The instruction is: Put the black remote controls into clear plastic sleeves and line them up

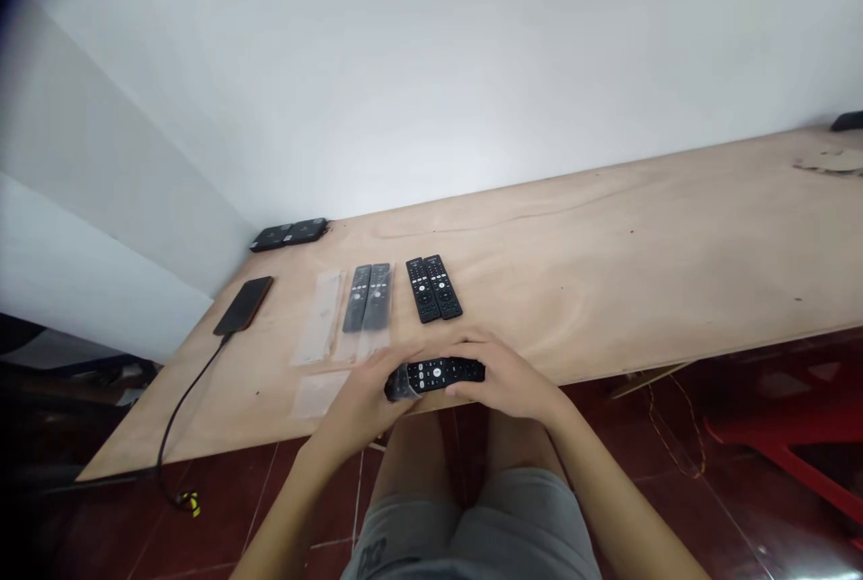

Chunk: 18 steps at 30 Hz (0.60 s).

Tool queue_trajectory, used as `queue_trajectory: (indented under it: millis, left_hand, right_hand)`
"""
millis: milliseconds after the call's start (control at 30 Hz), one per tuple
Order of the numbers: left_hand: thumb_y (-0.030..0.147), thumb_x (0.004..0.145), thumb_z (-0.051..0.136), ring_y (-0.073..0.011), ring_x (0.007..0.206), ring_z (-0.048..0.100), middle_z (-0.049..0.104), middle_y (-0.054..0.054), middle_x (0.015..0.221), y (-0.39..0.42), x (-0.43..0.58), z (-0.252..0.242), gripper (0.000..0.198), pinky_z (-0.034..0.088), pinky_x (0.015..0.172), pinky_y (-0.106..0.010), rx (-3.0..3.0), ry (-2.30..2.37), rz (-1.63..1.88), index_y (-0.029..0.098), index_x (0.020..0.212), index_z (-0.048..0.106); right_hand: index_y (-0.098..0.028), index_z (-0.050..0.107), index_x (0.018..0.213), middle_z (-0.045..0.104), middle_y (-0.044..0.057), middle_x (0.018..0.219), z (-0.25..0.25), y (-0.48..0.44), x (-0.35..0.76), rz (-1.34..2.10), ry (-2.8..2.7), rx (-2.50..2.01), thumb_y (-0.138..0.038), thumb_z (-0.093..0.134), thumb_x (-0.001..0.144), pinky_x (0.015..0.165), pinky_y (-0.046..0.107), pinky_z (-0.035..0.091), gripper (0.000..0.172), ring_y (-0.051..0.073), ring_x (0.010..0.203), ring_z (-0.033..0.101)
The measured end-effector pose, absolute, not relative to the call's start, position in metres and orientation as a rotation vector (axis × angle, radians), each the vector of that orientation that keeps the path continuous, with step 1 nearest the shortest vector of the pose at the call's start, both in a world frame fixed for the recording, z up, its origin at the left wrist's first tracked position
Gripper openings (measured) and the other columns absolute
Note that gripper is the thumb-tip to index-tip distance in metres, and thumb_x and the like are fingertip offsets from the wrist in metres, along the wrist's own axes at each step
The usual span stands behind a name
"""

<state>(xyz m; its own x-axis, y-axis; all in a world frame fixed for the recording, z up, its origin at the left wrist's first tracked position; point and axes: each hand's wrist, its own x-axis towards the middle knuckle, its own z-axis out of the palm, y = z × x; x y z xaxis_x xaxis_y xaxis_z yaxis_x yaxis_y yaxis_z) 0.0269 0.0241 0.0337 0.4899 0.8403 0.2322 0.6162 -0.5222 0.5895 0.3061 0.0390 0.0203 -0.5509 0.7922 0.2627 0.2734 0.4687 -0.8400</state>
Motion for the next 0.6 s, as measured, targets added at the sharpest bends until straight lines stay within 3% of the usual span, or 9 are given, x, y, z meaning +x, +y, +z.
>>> queue_trajectory:
  millis: [100, 167, 333, 600]
  left_hand:
    - [0.012, 0.080, 0.089, -0.0336, 0.135, 0.064, 0.067, -0.009, 0.145, 0.024, 0.023, 0.036, 0.084, 0.055, 0.114, -0.053, 2.274, 1.181, 0.661, 0.033, 0.154, 0.056]
    - [0.014, 0.081, 0.091, -0.0327, 0.133, 0.064, 0.067, -0.008, 0.143, 0.024, 0.014, 0.037, 0.086, 0.055, 0.114, -0.053, 2.249, 1.194, 0.643, 0.034, 0.156, 0.054]
    - [0.015, 0.087, 0.087, -0.0280, 0.115, 0.071, 0.074, -0.005, 0.123, 0.022, 0.000, 0.032, 0.076, 0.059, 0.102, -0.047, 2.235, 1.236, 0.674, 0.033, 0.154, 0.057]
    - [0.017, 0.090, 0.086, -0.0312, 0.127, 0.069, 0.074, -0.008, 0.139, 0.024, 0.032, 0.028, 0.070, 0.057, 0.107, -0.048, 2.375, 1.116, 0.805, 0.031, 0.152, 0.058]
  right_hand:
    - [-0.038, 0.074, 0.143, 0.071, 0.006, 0.145, 0.014, 0.039, 0.307, 0.971, -2.077, -0.936, -0.035, 0.086, 0.096, 0.124, 0.054, 0.046, 0.049, 0.034, 0.138, 0.062]
    - [-0.038, 0.075, 0.143, 0.069, 0.007, 0.146, 0.010, 0.039, 0.310, 0.964, -2.059, -0.982, -0.034, 0.087, 0.094, 0.124, 0.056, 0.045, 0.050, 0.035, 0.138, 0.061]
    - [-0.037, 0.076, 0.141, 0.069, 0.007, 0.146, 0.013, 0.039, 0.309, 0.995, -2.051, -0.932, -0.037, 0.086, 0.095, 0.124, 0.055, 0.045, 0.048, 0.035, 0.138, 0.061]
    - [-0.036, 0.074, 0.143, 0.073, 0.007, 0.140, 0.018, 0.042, 0.287, 1.069, -2.045, -0.794, -0.038, 0.085, 0.097, 0.122, 0.052, 0.048, 0.047, 0.032, 0.134, 0.064]
